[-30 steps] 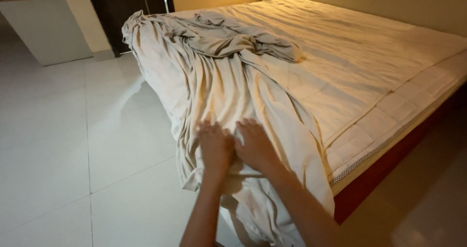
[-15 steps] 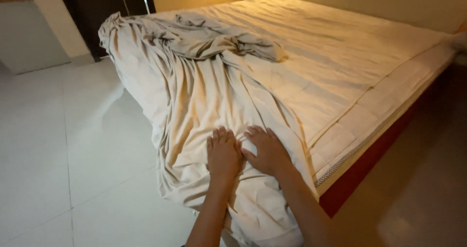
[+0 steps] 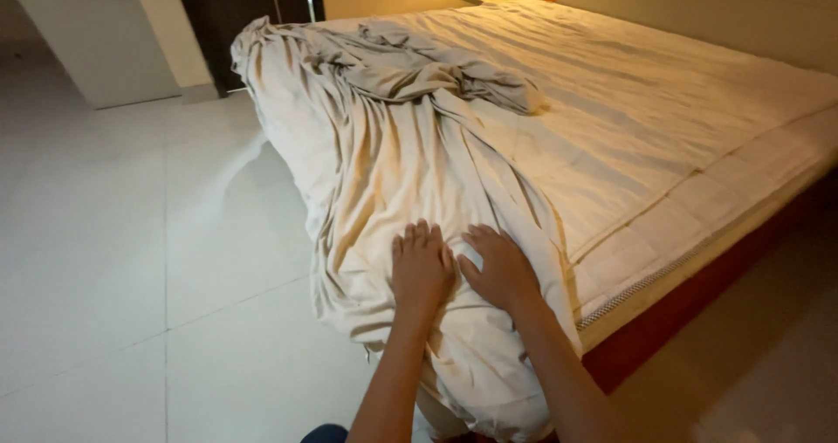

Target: The person spreads a white sheet over a mattress, smoothing it out by hand. They pull the sheet taut across the surface and tuck the edges under the mattress to secure it.

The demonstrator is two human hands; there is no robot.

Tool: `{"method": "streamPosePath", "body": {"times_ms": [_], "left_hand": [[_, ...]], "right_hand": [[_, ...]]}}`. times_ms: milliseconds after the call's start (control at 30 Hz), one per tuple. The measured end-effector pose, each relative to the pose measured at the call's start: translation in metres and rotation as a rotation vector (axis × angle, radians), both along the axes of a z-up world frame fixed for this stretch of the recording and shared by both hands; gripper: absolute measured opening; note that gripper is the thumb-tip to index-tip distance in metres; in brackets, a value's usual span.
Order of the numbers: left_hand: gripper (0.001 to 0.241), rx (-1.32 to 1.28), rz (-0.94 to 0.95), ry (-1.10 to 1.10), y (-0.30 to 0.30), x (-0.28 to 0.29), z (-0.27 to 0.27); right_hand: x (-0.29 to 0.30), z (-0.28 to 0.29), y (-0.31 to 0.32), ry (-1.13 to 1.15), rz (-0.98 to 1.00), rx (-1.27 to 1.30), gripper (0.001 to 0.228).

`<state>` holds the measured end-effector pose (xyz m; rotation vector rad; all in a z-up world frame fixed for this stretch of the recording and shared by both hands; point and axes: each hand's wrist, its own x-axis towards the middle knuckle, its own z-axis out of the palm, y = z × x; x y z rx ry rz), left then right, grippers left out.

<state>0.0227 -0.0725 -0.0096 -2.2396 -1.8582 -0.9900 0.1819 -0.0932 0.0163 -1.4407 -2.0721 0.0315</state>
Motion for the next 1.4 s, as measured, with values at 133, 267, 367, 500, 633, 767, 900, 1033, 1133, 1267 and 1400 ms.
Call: {"method": "streamPosePath", "body": {"times_ms": [133, 267, 367, 500, 633, 767, 900, 1033, 1133, 1267, 1400], "left_hand": [[0.056, -0.020, -0.033, 0.011, -0.030, -0.007, 0.001], [0.059, -0.069, -0.058, 0.019, -0.052, -0.014, 0.009], [0.060, -0.087, -0.112, 0.004, -0.074, -0.022, 0.011], [0.059, -0.101, -0.167, -0.026, -0.100, -0.034, 0.006], [0.062, -0.112, -0.167, -0.015, -0.107, -0.038, 0.010], [0.073, -0.106, -0.254, -0.025, -0.111, -0.042, 0.013], [0.062, -0.106, -0.199, 0.035, -0.105, -0.036, -0.001], [0.055, -0.082, -0.121, 0.003, -0.103, -0.024, -0.006], [0.049, -0.112, -0.105, -0.043, -0.099, -0.029, -0.007], [0.046, -0.086, -0.249, -0.231, -0.107, -0.062, 0.001], [0.039, -0.171, -0.230, -0.418, -0.140, -0.101, 0.041]], "right_hand": [[0.000, -0.007, -0.013, 0.018, -0.020, -0.055, 0.050], [-0.008, -0.001, -0.043, -0.053, -0.025, 0.035, 0.050], [-0.010, 0.002, -0.068, -0.053, -0.008, 0.038, 0.054], [-0.014, 0.008, -0.092, -0.099, 0.016, 0.021, 0.061], [-0.017, 0.011, -0.087, -0.113, -0.004, -0.028, 0.062], [-0.014, 0.003, -0.086, -0.108, 0.024, 0.003, 0.056], [-0.009, -0.013, -0.075, -0.192, 0.113, 0.097, 0.050], [-0.016, -0.004, -0.073, -0.180, 0.136, 0.090, 0.047], [-0.024, 0.005, -0.072, -0.068, 0.123, 0.049, 0.042], [-0.041, 0.007, -0.075, 0.020, 0.194, 0.099, 0.042], [-0.075, 0.023, -0.098, 0.078, 0.263, 0.127, 0.043]]}}
